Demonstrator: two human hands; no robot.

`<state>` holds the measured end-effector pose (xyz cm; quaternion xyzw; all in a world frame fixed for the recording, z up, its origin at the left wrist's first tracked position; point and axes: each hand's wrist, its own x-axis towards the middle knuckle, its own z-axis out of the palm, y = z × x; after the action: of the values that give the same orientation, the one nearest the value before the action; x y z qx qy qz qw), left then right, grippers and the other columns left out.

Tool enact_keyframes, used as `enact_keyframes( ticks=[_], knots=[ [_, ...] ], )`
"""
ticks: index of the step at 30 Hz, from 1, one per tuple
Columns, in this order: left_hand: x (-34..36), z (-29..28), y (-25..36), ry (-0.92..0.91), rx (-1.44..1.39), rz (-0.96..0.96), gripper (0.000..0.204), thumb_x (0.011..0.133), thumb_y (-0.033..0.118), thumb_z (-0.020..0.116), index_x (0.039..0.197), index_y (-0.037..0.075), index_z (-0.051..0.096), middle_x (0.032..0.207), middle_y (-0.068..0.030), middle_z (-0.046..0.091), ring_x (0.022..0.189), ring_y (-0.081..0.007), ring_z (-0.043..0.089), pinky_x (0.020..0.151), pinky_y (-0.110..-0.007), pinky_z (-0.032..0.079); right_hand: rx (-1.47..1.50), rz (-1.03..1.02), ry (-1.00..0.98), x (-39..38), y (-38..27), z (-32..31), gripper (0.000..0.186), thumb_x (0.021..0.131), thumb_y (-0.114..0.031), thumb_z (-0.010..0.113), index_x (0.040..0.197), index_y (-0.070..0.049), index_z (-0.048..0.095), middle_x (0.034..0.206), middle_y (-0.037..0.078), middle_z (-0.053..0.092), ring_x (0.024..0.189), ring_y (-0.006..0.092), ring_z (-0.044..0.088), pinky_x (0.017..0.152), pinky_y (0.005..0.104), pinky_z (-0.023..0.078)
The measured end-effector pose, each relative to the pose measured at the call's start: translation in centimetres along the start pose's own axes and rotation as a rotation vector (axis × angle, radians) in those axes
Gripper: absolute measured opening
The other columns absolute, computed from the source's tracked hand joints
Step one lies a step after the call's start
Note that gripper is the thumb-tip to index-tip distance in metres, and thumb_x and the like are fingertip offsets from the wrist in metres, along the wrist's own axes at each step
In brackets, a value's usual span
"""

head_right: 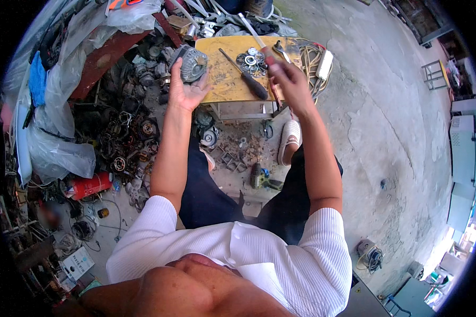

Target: The person disassembles a motor housing by hand, using a screwdriver to pry the casing, pliers to hold components, and a hammer to tap the parts apart on a wooden table.

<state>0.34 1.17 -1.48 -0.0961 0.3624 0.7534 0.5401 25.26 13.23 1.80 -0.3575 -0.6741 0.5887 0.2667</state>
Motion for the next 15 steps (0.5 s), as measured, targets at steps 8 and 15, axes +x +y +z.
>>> enact_keyframes(
  ticks=[8,15],
  knots=[
    [0.3,0.0,-1.2,0.009,0.086,0.029,0.083,0.068,0.048,0.083,0.136,0.016,0.047,0.134,-0.0051,0.051,0.129,-0.025,0.045,0.117,-0.045,0.012,0.555,0.111,-0.319,-0.8,-0.7,6.0,0.024,0.095,-0.018,0.064,0.114,-0.006,0.058,0.089,-0.001,0.06,0.078,0.009,0.056,0.071,0.0262,0.046],
    [0.2,1.0,-4.1,-0.099,0.087,0.069,0.051,0.078,0.026,0.081,0.122,0.013,0.057,0.114,-0.003,0.063,0.105,-0.0189,0.058,0.091,-0.03,0.047,0.082,-0.114,0.121,1.0,0.6,7.5,0.03,0.088,-0.023,0.075,0.11,-0.004,0.069,0.069,-0.005,0.052,0.061,0.0071,0.045,0.057,0.023,0.037]
  ],
)
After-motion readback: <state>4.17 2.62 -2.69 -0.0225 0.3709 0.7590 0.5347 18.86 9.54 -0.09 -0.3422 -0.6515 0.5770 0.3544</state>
